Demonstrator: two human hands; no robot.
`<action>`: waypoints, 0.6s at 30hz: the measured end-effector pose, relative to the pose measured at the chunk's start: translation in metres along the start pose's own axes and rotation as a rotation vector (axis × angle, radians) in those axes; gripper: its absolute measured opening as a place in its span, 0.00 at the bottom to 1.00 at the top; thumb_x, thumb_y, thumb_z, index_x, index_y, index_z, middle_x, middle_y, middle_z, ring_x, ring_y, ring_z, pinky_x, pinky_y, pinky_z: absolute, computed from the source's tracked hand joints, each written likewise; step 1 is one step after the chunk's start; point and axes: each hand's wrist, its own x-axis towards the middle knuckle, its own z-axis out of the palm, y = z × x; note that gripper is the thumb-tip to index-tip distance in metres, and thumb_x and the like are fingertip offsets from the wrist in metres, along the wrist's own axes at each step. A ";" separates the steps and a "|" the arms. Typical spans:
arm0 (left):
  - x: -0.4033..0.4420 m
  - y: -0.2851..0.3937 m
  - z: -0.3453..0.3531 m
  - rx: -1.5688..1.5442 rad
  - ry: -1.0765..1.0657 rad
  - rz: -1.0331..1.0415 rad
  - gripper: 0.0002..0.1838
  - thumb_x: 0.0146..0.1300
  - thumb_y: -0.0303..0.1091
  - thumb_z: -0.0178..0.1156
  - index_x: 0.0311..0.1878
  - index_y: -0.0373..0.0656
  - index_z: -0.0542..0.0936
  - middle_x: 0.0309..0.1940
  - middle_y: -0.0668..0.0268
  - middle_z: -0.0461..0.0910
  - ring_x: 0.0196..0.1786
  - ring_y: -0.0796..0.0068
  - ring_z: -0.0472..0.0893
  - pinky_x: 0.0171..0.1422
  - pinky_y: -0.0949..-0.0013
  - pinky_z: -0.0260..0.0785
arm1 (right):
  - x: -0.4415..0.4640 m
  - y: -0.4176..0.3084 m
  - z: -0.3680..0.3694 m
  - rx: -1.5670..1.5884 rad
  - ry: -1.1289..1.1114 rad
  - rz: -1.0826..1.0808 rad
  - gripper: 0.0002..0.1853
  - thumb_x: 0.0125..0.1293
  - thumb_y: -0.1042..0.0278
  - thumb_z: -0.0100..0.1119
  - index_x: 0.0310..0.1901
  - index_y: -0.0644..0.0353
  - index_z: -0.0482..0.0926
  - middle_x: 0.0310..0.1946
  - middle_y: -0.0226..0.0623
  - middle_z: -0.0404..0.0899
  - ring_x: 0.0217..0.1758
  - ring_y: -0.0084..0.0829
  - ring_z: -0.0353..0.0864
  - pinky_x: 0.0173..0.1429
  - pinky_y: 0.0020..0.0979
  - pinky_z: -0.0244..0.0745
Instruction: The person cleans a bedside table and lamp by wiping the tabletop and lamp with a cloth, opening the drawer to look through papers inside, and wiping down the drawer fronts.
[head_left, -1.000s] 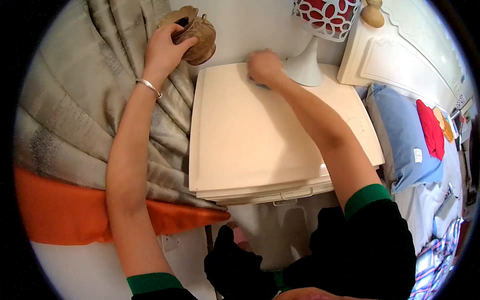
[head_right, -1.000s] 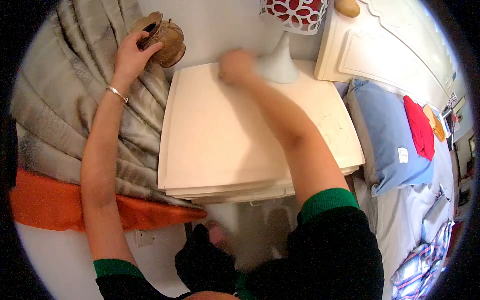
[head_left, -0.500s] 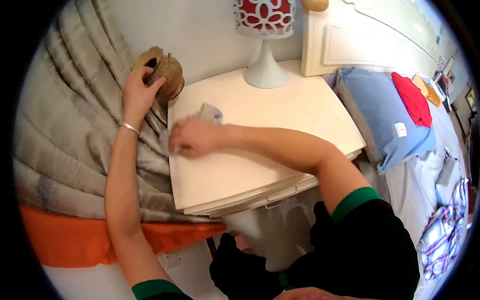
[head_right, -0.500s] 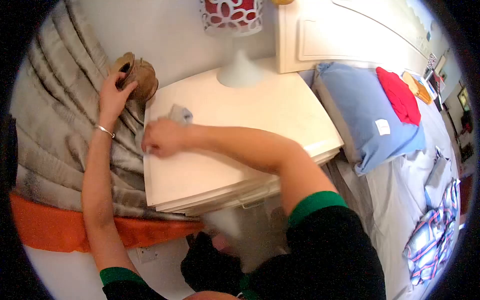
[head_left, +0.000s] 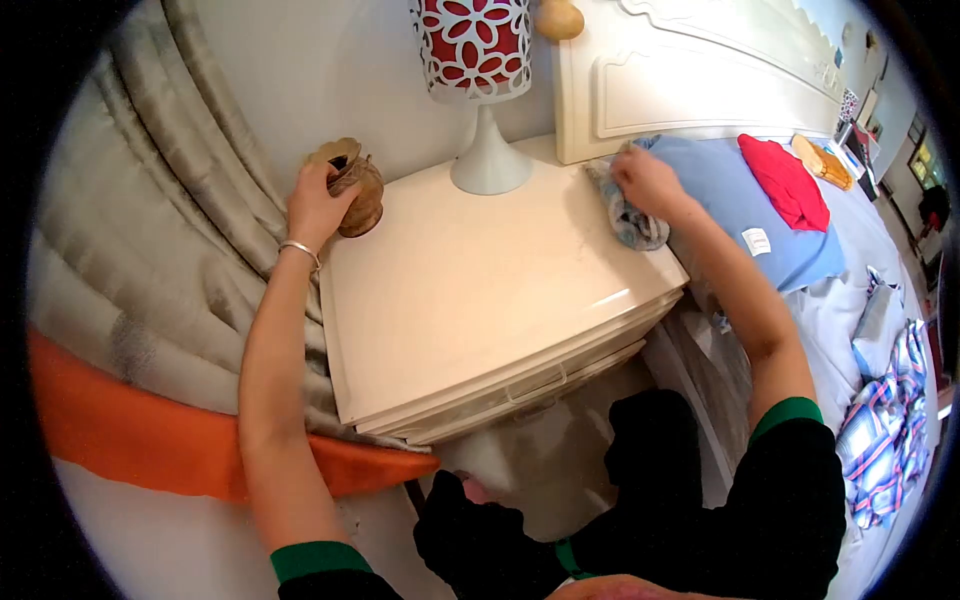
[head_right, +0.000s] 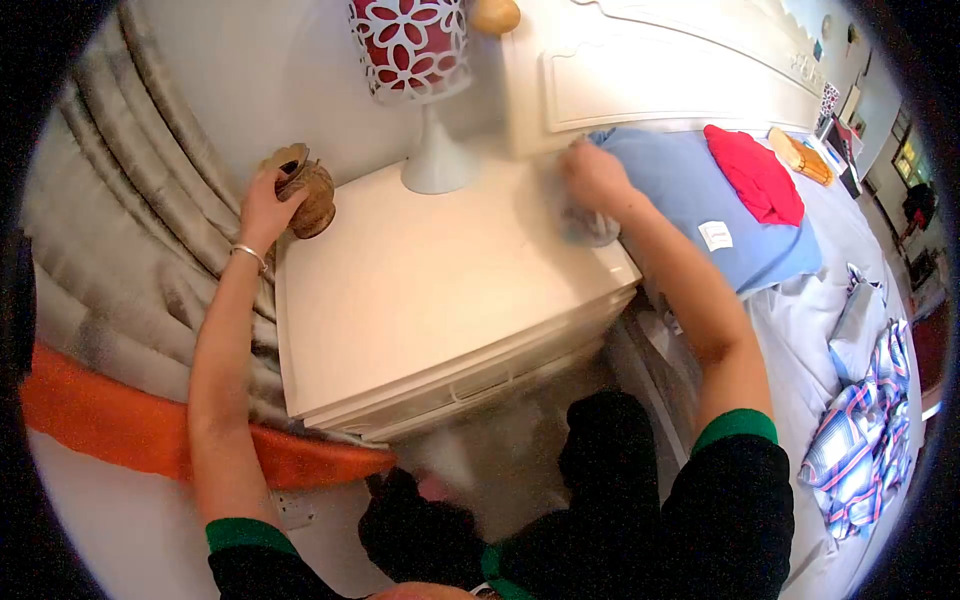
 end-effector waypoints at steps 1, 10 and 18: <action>0.001 0.001 0.002 0.006 -0.006 -0.017 0.26 0.57 0.43 0.70 0.53 0.34 0.77 0.52 0.53 0.77 0.56 0.52 0.78 0.61 0.57 0.71 | 0.001 0.001 -0.024 0.134 0.054 0.045 0.13 0.68 0.64 0.54 0.45 0.63 0.83 0.42 0.43 0.83 0.46 0.42 0.80 0.53 0.39 0.75; -0.008 0.074 0.006 0.033 0.278 0.277 0.22 0.61 0.39 0.67 0.56 0.42 0.75 0.54 0.57 0.73 0.57 0.52 0.76 0.63 0.57 0.70 | 0.008 0.000 -0.113 0.516 0.676 -0.277 0.15 0.73 0.62 0.55 0.51 0.62 0.82 0.43 0.39 0.85 0.47 0.32 0.82 0.54 0.32 0.75; 0.035 0.126 0.106 -0.429 -0.073 0.083 0.39 0.59 0.45 0.70 0.69 0.35 0.67 0.68 0.51 0.70 0.69 0.56 0.71 0.72 0.60 0.64 | -0.073 -0.022 -0.082 0.379 -0.129 -0.221 0.24 0.75 0.51 0.51 0.60 0.64 0.75 0.54 0.43 0.79 0.58 0.36 0.76 0.63 0.39 0.70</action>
